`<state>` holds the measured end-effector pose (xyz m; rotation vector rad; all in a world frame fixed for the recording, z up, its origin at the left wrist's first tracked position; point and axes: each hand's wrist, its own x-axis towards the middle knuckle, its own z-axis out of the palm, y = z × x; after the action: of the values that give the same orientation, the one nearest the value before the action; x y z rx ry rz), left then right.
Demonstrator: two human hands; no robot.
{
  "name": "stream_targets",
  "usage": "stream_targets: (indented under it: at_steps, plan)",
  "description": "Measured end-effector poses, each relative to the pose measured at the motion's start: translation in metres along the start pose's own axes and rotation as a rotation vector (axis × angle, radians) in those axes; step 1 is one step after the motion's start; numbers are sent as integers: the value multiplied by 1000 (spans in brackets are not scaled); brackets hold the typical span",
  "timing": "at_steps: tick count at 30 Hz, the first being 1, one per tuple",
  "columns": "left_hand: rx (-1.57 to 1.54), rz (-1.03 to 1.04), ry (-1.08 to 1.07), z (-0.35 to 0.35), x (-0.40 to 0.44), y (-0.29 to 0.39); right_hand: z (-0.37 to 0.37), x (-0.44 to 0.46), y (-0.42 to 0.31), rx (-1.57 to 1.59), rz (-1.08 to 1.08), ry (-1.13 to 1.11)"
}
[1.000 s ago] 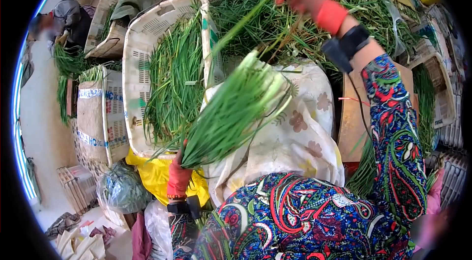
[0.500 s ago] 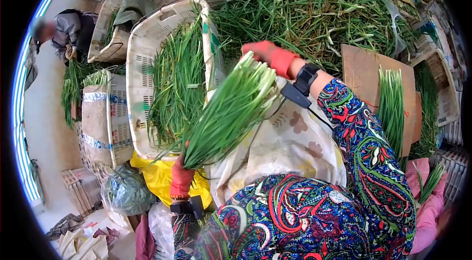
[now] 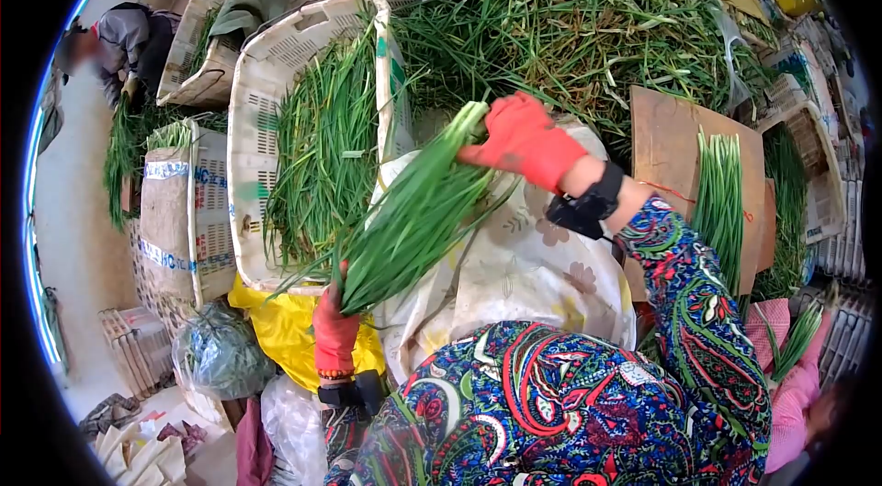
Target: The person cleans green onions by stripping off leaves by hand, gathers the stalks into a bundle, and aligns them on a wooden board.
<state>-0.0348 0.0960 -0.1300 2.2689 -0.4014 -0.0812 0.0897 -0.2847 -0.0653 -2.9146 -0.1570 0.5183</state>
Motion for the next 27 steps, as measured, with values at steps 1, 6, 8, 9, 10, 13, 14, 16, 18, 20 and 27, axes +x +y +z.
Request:
stream_targets:
  at_steps: [1, 6, 8, 9, 10, 13, 14, 16, 18, 20, 27]
  plan:
    - [66, 38, 2, -2, -1, 0, 7, 1, -6, -46, 76, -34]
    - [38, 29, 21, 1, 0, 19, 24, 14, -12, 106, 198, 129]
    - [-33, 20, 30, 6, 0, 8, 28, 17, -17, 172, 235, 190]
    - [-44, 19, 31, 6, -3, 4, 28, 18, -20, 205, 253, 218]
    - [-56, 18, 32, 7, -5, 2, 26, 18, -21, 242, 310, 37]
    - [-8, 16, 4, 3, -5, 7, 36, 15, -17, 185, 83, 37]
    - [16, -2, -9, 2, -5, 10, 42, 20, -18, 206, 110, 155]
    - [35, 72, 15, 1, -2, 16, 56, 29, -15, 42, -19, 199]
    - [20, 253, 86, 4, 3, 22, 62, 35, -22, -117, -18, 252]
    - [-80, 79, 3, 1, 0, 22, 59, 40, -17, -181, -56, 319]
    - [-309, -230, -93, 4, -7, 12, -30, 70, 75, -185, -148, 710]
